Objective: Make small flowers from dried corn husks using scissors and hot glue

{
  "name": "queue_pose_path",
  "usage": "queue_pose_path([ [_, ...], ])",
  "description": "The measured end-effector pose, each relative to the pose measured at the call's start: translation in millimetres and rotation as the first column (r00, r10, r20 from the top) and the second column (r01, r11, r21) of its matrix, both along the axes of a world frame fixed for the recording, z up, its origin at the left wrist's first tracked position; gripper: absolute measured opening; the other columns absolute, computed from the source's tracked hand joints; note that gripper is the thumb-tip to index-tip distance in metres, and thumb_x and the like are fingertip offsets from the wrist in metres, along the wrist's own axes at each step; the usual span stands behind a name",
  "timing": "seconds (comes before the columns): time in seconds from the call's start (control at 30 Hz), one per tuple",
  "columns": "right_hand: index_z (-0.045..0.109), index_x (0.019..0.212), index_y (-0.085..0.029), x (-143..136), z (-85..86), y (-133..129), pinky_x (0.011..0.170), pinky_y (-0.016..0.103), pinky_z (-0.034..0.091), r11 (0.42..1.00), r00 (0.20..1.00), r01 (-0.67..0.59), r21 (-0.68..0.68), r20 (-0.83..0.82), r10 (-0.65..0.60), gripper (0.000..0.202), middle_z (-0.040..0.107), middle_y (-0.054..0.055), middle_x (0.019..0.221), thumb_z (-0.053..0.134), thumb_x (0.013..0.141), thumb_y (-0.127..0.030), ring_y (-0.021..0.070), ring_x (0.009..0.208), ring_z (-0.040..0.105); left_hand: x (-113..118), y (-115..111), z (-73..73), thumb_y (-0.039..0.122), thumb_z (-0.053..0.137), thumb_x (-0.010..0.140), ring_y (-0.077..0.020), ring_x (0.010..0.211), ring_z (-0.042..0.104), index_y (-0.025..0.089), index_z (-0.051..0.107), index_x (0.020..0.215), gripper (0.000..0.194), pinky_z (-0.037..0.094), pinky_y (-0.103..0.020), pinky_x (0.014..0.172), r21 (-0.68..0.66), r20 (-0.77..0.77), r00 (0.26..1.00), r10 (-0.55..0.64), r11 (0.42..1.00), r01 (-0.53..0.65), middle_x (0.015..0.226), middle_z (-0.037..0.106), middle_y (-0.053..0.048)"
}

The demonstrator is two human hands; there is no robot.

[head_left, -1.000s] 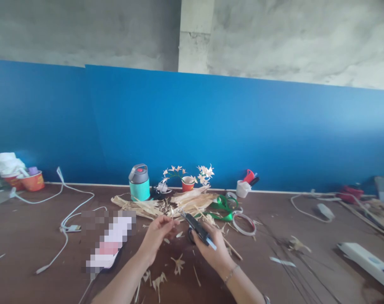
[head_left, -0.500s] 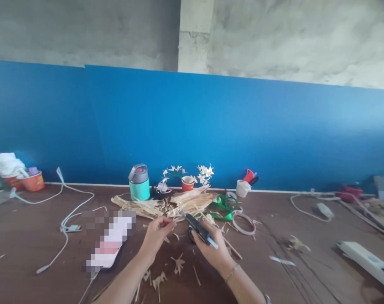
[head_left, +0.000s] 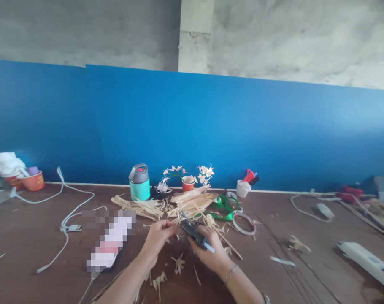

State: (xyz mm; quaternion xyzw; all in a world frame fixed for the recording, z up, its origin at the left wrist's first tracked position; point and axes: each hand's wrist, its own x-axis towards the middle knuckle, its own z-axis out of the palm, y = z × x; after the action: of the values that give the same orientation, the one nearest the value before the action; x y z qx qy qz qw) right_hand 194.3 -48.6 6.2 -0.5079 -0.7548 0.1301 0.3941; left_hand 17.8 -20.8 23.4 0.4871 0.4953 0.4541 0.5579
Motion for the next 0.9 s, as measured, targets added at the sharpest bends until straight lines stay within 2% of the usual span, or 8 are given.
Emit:
queue_pose_path([
  [0.23,0.060,0.074,-0.016,-0.4,-2.5,0.0,0.061,0.024,0.043,1.000,1.000,-0.006,0.008,0.003,0.006,0.009,0.062,0.003,0.070,0.053,0.077,-0.020,0.0145,0.063,0.055,0.5,0.0,-0.1,0.033,0.069,0.061,-0.0167,0.057,0.059,0.016,0.065,0.062,0.018,0.039,-0.024,0.055,0.007,0.004,1.000,-0.004,1.000,0.004,0.059,0.067,-0.001],
  [0.9,0.053,0.063,-0.017,1.2,-4.3,0.7,0.056,0.023,0.040,1.000,1.000,0.003,0.004,0.031,-0.003,0.011,0.058,0.001,0.064,0.053,0.074,-0.017,0.0135,0.059,0.053,0.2,0.8,-2.3,0.035,0.070,0.060,-0.0161,0.056,0.058,0.016,0.065,0.062,0.020,0.036,-0.023,0.052,0.008,0.018,1.000,-0.018,1.000,0.018,0.059,0.067,-0.001],
])
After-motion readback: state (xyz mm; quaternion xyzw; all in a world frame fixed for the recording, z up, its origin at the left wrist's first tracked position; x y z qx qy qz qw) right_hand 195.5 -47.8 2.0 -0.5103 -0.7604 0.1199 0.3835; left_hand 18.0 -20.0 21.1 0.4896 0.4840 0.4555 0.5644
